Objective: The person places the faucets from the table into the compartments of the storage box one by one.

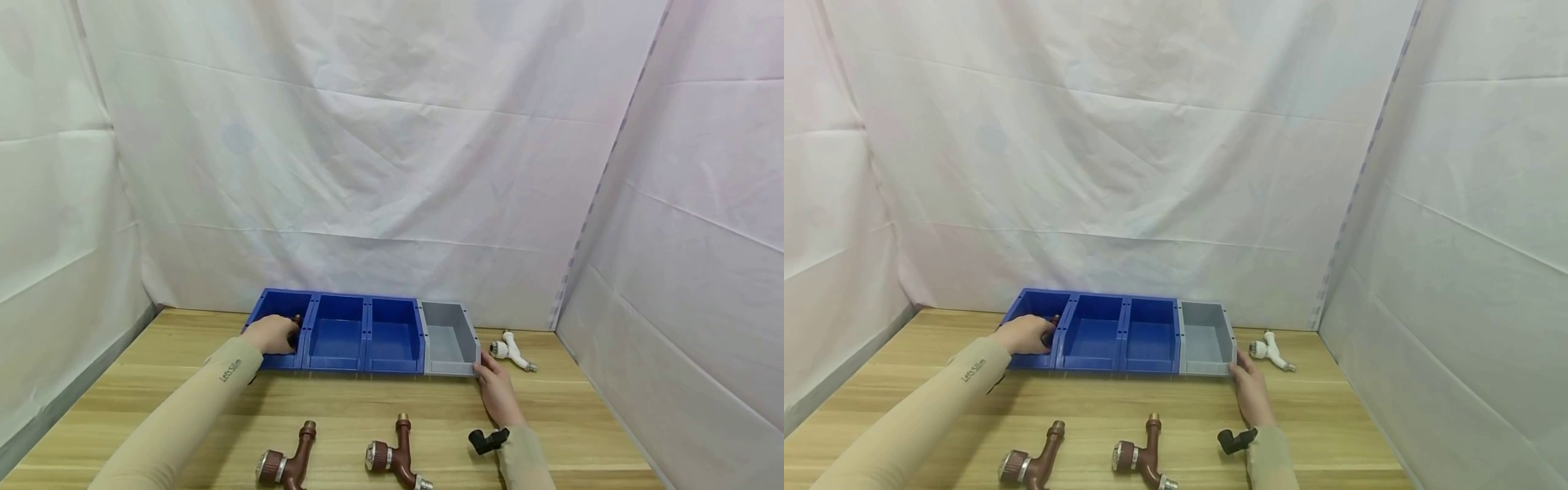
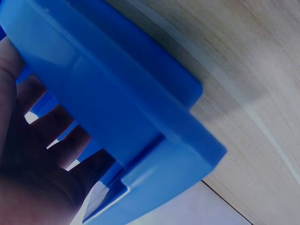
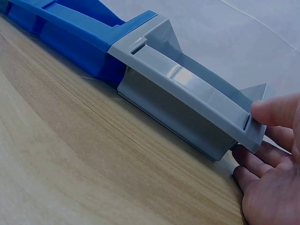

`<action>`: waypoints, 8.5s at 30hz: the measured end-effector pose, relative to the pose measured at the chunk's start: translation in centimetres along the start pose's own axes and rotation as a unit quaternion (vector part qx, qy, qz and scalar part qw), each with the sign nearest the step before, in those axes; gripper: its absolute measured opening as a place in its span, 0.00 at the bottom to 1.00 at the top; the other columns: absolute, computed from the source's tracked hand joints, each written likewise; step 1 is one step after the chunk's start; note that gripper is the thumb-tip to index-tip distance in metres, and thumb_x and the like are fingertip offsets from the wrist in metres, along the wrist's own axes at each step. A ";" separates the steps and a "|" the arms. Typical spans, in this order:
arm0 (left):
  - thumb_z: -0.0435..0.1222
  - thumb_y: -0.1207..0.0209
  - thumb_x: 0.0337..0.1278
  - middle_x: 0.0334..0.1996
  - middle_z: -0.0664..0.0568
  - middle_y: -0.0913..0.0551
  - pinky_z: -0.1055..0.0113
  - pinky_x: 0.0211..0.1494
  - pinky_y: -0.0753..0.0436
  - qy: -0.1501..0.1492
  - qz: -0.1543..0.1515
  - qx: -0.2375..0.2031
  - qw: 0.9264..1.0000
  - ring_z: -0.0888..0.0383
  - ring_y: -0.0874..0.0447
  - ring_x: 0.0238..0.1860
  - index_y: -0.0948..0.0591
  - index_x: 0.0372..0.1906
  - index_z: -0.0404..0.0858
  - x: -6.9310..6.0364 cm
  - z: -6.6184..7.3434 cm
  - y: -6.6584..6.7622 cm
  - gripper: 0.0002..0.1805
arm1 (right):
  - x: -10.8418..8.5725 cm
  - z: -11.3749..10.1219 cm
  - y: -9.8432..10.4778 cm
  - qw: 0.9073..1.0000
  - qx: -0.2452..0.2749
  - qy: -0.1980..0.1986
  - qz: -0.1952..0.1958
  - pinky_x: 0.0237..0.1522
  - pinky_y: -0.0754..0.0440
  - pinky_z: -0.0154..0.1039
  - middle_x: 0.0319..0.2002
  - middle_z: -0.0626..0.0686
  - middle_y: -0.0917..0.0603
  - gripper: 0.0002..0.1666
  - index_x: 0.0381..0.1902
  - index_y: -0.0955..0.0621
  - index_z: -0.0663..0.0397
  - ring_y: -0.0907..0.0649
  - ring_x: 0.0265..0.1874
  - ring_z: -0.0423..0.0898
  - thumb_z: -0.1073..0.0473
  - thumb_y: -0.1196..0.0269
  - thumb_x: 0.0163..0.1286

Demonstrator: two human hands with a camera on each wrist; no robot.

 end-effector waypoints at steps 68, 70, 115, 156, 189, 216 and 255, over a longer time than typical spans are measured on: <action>0.40 0.38 0.62 0.52 0.38 0.20 0.45 0.56 0.27 -0.007 0.026 -0.011 1.000 0.39 0.24 0.55 0.22 0.61 0.35 -1.5 2.2 4.0 0.24 | 0.1 -0.5 0.9 1.000 0.004 -0.002 0.013 0.71 0.52 0.47 0.75 0.63 0.54 0.35 0.75 0.53 0.68 0.51 0.73 0.53 0.69 0.55 0.76; 0.39 0.39 0.63 0.52 0.38 0.21 0.45 0.55 0.27 -0.006 0.033 -0.014 0.999 0.39 0.24 0.54 0.22 0.61 0.36 -1.7 2.4 4.5 0.23 | 0.2 -0.6 1.2 1.000 0.002 0.000 0.009 0.71 0.53 0.46 0.75 0.63 0.55 0.35 0.75 0.54 0.68 0.52 0.73 0.52 0.69 0.55 0.76; 0.56 0.27 0.38 0.63 0.44 0.28 0.49 0.57 0.26 -0.172 -0.094 -0.045 0.980 0.42 0.30 0.61 0.23 0.64 0.53 -14.0 15.8 -1.2 0.41 | -0.3 -0.3 2.4 0.999 -0.047 -0.013 0.005 0.70 0.51 0.45 0.75 0.60 0.51 0.34 0.76 0.53 0.65 0.49 0.73 0.50 0.65 0.55 0.78; 0.52 0.27 0.36 0.20 0.68 0.33 0.70 0.32 0.31 -0.171 -0.078 0.000 0.982 0.68 0.36 0.24 0.20 0.31 0.51 -14.3 17.4 -1.3 0.18 | 0.2 -1.1 1.5 0.999 -0.042 0.010 0.007 0.70 0.51 0.45 0.75 0.62 0.52 0.33 0.75 0.53 0.68 0.49 0.73 0.51 0.66 0.56 0.78; 0.50 0.27 0.34 0.17 0.66 0.37 0.71 0.21 0.36 -0.175 -0.048 0.010 0.983 0.67 0.40 0.17 0.30 0.20 0.50 -14.3 17.9 -1.8 0.21 | 0.1 -1.3 1.6 0.999 -0.050 0.014 0.015 0.70 0.50 0.44 0.75 0.63 0.52 0.34 0.75 0.52 0.68 0.49 0.73 0.52 0.67 0.55 0.77; 0.52 0.28 0.34 0.19 0.65 0.36 0.70 0.22 0.32 -0.183 -0.041 0.037 0.982 0.67 0.37 0.19 0.27 0.26 0.49 -14.3 17.9 -2.1 0.21 | 0.0 -1.4 1.3 0.999 -0.038 0.013 0.006 0.71 0.53 0.45 0.75 0.62 0.53 0.34 0.75 0.54 0.68 0.50 0.73 0.51 0.67 0.56 0.78; 0.58 0.28 0.33 0.22 0.64 0.32 0.68 0.26 0.28 -0.167 -0.048 0.017 0.985 0.66 0.33 0.23 0.25 0.30 0.47 -14.3 17.9 -2.4 0.25 | 0.3 -1.0 1.8 0.999 -0.049 0.021 0.009 0.70 0.51 0.45 0.75 0.62 0.51 0.34 0.75 0.53 0.68 0.49 0.73 0.52 0.65 0.55 0.77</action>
Point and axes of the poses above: each hand's wrist, its own x-axis towards the middle knuckle, its own y-axis out of the back of the hand, z = x × y, the point moved 8 cm from there along x, towards the middle knuckle
